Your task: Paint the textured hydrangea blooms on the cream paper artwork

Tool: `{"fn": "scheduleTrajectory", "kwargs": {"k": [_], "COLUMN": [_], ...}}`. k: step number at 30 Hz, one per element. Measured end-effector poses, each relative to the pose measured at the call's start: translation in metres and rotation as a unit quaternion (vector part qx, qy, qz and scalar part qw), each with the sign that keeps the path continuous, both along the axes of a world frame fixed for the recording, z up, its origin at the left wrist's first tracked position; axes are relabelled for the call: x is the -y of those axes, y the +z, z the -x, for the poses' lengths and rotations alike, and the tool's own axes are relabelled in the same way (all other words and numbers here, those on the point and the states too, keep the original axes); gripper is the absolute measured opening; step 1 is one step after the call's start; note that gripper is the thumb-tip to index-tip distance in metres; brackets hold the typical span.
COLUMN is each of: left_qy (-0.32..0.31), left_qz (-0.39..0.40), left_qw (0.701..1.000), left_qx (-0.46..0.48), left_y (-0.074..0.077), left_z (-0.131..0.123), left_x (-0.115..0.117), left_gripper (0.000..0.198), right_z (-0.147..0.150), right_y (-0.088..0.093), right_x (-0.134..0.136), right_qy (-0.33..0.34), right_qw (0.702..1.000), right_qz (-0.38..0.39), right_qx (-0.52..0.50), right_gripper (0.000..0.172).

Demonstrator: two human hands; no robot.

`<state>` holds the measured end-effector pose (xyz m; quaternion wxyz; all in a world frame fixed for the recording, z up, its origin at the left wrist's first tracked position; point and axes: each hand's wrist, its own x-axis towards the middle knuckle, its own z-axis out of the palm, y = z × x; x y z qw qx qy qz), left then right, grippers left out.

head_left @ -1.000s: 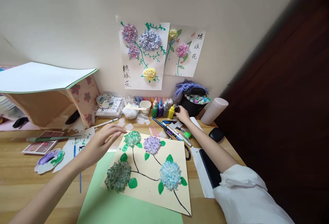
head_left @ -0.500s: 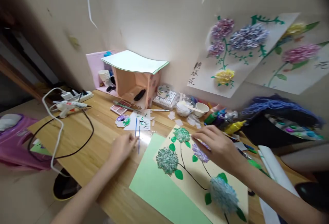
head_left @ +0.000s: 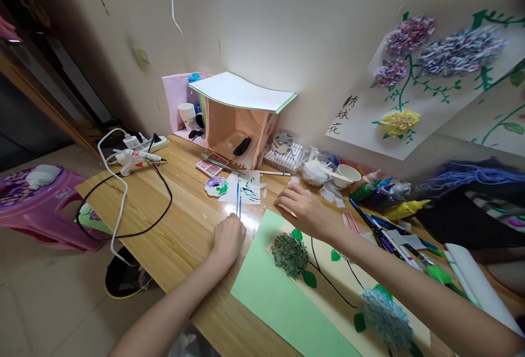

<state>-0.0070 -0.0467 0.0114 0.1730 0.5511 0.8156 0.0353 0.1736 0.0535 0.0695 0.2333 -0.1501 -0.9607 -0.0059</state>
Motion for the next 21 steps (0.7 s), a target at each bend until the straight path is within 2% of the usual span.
{"fn": "scheduleTrajectory", "kwargs": {"k": [3,6,9,11,13,16,18,21], "left_qy": [0.007,0.008,-0.003,-0.031,-0.095,-0.21,-0.278,-0.345], "left_qz": [0.006,0.001,-0.022,-0.045,-0.074,-0.106,-0.091,-0.07], "left_qw": [1.0,1.0,1.0,0.998,0.991,0.944,0.906,0.868], "left_qx": [-0.009,-0.017,-0.019,-0.006,0.056,0.231,0.305,0.351], "left_y": [-0.001,0.003,0.017,0.031,0.043,0.053,0.053,0.045], "left_z": [-0.002,0.0,0.001,-0.004,-0.016,-0.048,-0.074,-0.111], "left_x": [-0.003,0.0,0.01,0.016,0.021,0.025,0.029,0.038], "left_gripper": [0.033,0.031,0.028,0.028,0.023,0.015,0.012,0.01], "right_z": [-0.02,-0.05,-0.087,-0.109,-0.124,-0.132,-0.13,-0.129], "right_y": [0.005,0.018,0.032,0.036,0.032,0.015,0.001,-0.018], "right_x": [0.0,0.01,0.034,0.056,0.081,0.114,0.131,0.145], "right_qy": [-0.025,-0.072,-0.127,-0.168,-0.204,-0.219,-0.208,-0.222], "right_qw": [1.0,0.997,0.99,0.982,0.972,0.97,0.976,0.973], "right_qz": [-0.008,-0.019,-0.019,-0.007,0.007,0.014,0.001,-0.065], "right_qx": [-0.013,-0.031,-0.052,-0.082,-0.116,-0.101,-0.055,-0.023], "right_gripper": [0.016,0.012,0.01,0.015,0.022,0.035,0.04,0.038]}}
